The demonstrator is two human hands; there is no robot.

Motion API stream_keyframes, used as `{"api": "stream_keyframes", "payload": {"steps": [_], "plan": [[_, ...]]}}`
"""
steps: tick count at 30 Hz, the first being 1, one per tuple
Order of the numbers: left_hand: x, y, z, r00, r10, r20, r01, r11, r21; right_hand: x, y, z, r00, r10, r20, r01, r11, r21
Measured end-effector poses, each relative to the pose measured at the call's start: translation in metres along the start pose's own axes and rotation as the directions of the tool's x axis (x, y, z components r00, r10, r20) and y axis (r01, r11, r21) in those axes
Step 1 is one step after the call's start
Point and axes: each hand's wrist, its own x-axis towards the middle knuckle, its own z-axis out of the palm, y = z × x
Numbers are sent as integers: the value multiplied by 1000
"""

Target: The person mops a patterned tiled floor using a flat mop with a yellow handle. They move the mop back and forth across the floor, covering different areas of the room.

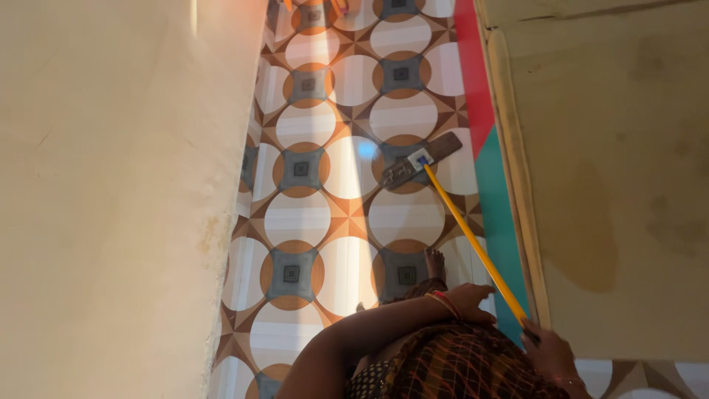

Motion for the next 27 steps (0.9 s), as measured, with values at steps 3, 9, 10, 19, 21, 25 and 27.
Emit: {"api": "stream_keyframes", "payload": {"steps": [3,9,10,19,21,25,27], "plan": [[3,-2,-26,987,-44,-156,40,999,-29,71,-51,-20,987,-65,-146,83,989,121],[41,-31,-103,883,-150,-444,67,978,-198,221,-193,-52,981,-171,-93,191,941,280],[54,-41,-116,844,-221,-488,103,961,-256,245,-214,-63,985,-148,-89,170,927,335],[109,-126,-262,674,-237,-699,200,970,-136,373,-355,-129,976,-46,213,-183,361,915],[112,-125,-276,683,-295,-668,220,955,-197,376,-356,-131,982,-122,142,-56,532,845],[115,-116,-284,763,-345,-547,375,925,-59,364,-343,-124,972,-178,152,-48,484,874],[110,-110,-277,770,-325,-549,365,930,-40,353,-333,-117,971,-192,144,-24,519,854]]}}
